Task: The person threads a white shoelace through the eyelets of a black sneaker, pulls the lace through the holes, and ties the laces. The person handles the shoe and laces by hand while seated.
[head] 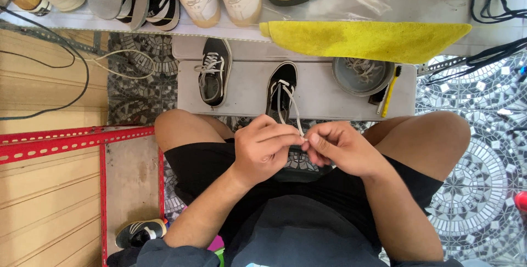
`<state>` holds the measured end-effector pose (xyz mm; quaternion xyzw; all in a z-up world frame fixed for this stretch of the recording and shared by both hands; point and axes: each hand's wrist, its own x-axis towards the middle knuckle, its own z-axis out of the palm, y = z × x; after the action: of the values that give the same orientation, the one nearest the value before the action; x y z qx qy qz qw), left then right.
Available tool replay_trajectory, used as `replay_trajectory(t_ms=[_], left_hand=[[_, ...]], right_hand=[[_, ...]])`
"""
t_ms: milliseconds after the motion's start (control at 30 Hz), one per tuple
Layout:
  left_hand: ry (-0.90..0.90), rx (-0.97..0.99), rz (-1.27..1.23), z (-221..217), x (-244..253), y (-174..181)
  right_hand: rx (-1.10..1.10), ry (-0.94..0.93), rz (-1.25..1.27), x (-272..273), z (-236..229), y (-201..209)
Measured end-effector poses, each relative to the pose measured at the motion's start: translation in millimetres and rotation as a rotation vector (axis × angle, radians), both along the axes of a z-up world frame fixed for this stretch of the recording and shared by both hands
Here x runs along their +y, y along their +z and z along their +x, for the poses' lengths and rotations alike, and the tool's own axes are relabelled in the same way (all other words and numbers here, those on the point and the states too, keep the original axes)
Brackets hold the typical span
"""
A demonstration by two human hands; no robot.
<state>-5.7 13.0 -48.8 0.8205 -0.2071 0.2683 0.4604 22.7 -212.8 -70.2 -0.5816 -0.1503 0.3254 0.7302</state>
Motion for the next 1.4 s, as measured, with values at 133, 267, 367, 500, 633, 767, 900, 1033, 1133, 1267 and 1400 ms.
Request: replay_trajectory(t_ms=[133, 267, 367, 500, 633, 767, 900, 1033, 1133, 1267, 1400], left_hand=[[-0.055, -0.089, 0.021, -1, 7, 0], [-0.01, 0.082, 0.054, 0, 12, 4], [-0.035, 0.3, -0.033, 0, 16, -1], [-0.162, 0.597, -0.191, -3, 20, -17], [-0.257, 0.875, -0.281, -6, 27, -48], [-0.267, 1.271, -0.417, -19, 29, -81], [-0.117, 0.701, -0.117, -15, 27, -60], [-0.002, 0.37, 0.13, -20, 22, -49], [0.058, 0.167, 0.246, -19, 20, -51], [-0.02, 0.456, -0.027, -14, 18, -48], [-0.13, 0.773, -0.341, -11, 18, -62]], right_hand=[[0.258, 0.245, 0.24, -2, 4, -13], [0.026, 0.167, 0.024, 7, 8, -11], [-0.276, 0.089, -0.267, 16, 9, 16], [-0.992, 0.079, -0.771, 11, -3, 9], [-1.353, 0.282, -0.82, 1, -11, -18], [-1.453, 0.389, -0.931, 7, -15, -14], [-0.36, 0.33, -0.86, 22, -1, 2], [0.243, 0.199, -0.285, 14, -3, -53], [0.256, 0.217, -0.138, 13, -2, -46], [-0.29, 0.122, -0.462, 19, 0, -20], [-1.114, 0.066, -0.691, 6, -12, -34]])
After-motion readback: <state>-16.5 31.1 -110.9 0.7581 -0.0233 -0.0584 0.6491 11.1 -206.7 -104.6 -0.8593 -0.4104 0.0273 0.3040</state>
